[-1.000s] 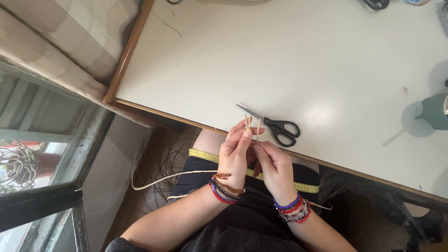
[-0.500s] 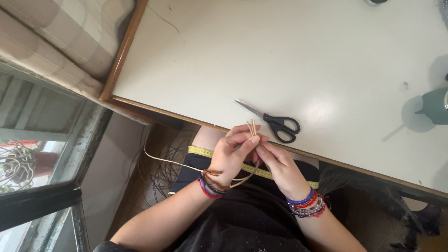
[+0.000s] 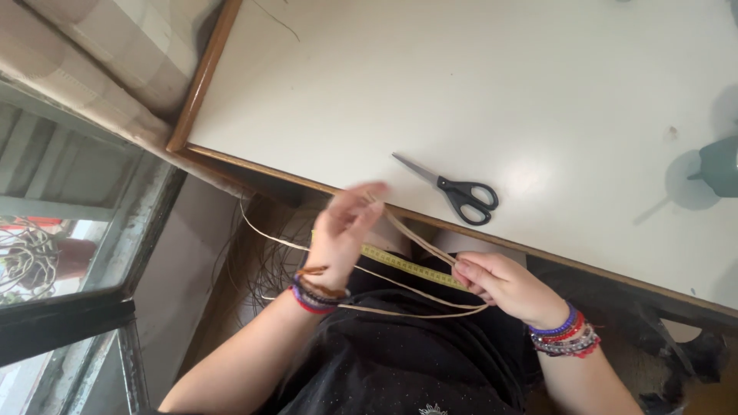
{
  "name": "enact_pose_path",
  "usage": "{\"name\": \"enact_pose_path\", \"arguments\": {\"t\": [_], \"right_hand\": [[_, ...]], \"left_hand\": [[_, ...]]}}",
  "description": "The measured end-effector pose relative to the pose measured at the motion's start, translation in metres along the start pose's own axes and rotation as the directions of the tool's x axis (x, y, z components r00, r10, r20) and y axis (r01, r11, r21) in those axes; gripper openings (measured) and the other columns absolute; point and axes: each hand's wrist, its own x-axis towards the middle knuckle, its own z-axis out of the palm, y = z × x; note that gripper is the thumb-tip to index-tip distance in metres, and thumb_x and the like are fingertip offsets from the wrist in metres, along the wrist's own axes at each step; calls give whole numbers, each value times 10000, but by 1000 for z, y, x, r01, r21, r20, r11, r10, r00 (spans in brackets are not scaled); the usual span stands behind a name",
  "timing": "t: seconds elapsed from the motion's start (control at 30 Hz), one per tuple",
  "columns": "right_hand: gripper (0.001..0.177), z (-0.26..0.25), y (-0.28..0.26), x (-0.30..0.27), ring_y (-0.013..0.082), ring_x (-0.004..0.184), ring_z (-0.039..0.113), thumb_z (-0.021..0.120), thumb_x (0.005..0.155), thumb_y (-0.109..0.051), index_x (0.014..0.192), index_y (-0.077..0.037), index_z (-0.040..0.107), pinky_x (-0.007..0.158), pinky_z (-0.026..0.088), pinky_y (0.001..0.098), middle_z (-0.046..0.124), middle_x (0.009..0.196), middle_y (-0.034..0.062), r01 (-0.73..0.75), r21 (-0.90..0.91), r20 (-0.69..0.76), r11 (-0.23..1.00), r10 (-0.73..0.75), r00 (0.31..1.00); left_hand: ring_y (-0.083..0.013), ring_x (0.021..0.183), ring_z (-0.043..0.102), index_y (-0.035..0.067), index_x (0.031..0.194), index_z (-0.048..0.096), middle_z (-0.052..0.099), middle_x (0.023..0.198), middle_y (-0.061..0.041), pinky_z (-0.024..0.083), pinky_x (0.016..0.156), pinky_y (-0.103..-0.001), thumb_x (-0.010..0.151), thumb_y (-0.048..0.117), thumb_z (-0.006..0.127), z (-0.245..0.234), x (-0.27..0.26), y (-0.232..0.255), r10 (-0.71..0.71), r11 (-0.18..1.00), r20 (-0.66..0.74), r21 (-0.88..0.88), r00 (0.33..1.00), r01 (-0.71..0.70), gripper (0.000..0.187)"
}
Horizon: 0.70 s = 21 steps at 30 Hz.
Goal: Measuring and cutting thin wooden strips using a tape measure and scissors.
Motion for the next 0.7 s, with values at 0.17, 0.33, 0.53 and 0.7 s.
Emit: {"name": "enact_pose_path", "arguments": {"t": [0.17,0.33,0.53,0.7], "right_hand": [[354,-2,-19,2,59,611,509,501,1065,-225,754,-84,597,504,439,227,508,575,-63,24,-452,64,892,6,998],[234,17,-42,4,188,632,619,525,1007,-221,832,-134,654,640,555,334,669,620,60,12,-653,73,757,47,996],[282,-25,-23,-21,202,796,751,476,1018,-331,982,-159,696,765,580,367,787,825,41,-90,-744,-33,662,99,995],[359,-56,-23,-47,139,671,554,416,1069,-290,803,-134,601,709,456,279,622,716,-16,-123,-741,-54,660,125,991]], "left_hand": [[-468,1203,569,7,1095,692,623,1077,-212,440,1018,-619,798,277,852,6,-13,55,630,123,467,729,620,-674,432],[-265,650,665,165,978,666,626,757,-8,535,492,-432,913,359,663,30,-33,-34,127,51,686,717,717,-695,205],[-230,552,697,247,1013,642,685,687,17,533,426,-391,937,154,512,-9,-15,14,-58,-16,606,794,793,-608,177],[-350,638,723,152,1069,617,712,768,-71,567,503,-485,1084,271,454,-56,0,26,-275,41,446,891,852,-453,202]]}}
